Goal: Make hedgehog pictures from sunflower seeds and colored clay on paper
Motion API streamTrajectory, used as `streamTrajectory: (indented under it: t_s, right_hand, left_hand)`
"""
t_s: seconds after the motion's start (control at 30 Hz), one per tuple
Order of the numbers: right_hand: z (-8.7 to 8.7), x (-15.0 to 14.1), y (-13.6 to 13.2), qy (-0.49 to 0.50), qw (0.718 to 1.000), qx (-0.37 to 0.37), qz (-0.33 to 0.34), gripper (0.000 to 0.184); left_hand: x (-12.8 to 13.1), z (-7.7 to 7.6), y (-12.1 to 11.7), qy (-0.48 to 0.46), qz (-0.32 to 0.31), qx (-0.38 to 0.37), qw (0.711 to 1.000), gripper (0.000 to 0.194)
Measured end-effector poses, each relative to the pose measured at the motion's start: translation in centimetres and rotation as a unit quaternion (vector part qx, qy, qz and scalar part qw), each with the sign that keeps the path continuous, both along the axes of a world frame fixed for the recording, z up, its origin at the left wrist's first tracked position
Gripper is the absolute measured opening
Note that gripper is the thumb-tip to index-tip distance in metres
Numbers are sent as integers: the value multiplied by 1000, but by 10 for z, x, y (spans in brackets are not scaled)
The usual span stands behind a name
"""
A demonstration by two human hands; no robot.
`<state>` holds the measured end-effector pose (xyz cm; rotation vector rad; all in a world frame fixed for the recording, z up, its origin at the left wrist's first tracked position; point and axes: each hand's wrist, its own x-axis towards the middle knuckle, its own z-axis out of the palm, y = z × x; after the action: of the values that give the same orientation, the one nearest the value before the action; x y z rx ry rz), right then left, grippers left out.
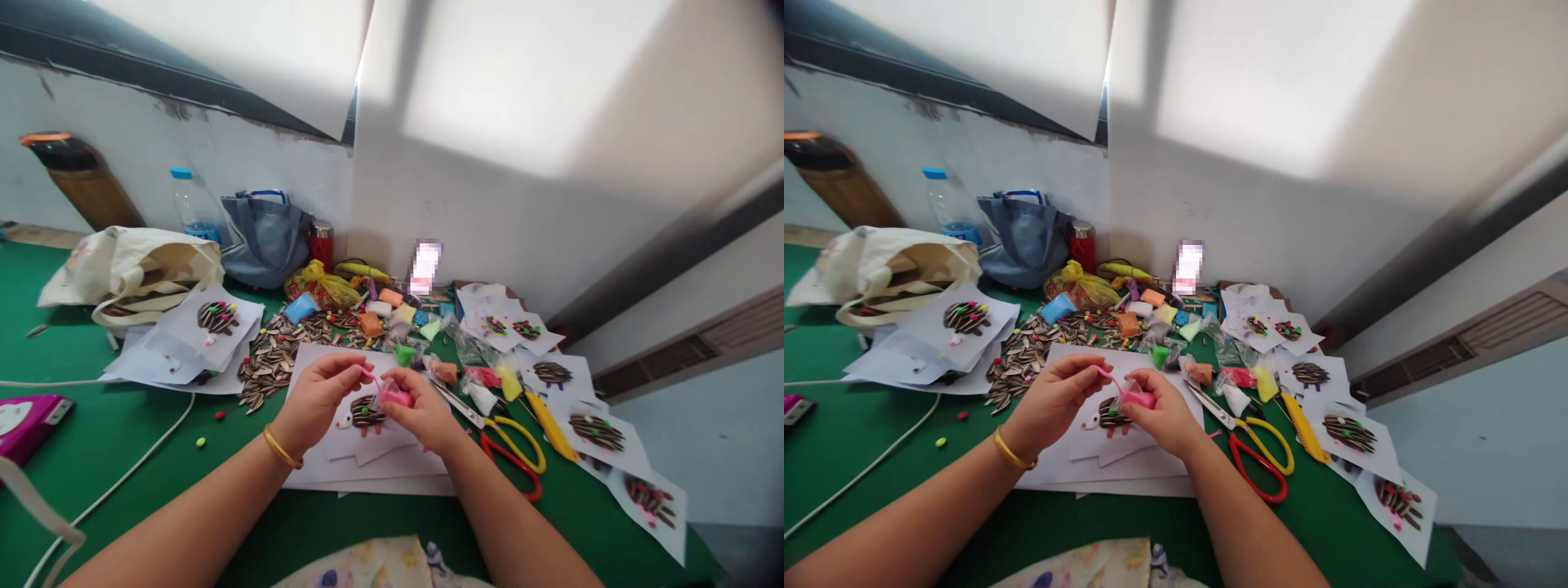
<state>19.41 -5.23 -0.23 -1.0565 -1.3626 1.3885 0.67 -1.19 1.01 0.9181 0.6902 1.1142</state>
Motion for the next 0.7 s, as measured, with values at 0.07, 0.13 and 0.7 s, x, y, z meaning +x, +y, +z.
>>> streamTrajectory:
  t_s: [0.07, 0.13, 0.7]
  right_hand:
    - [0, 1, 1, -19, 1000, 12, -16, 38]
    - [0, 2, 1, -40, 999, 22, -29, 36]
    - [7, -2, -1, 41, 999, -2, 13, 36]
  left_hand:
    - [-1, 3, 1, -49, 1, -21, 999, 21]
    - [-3, 5, 2, -76, 2, -29, 997, 20]
    - [-2, -6, -3, 114, -32, 70, 991, 21]
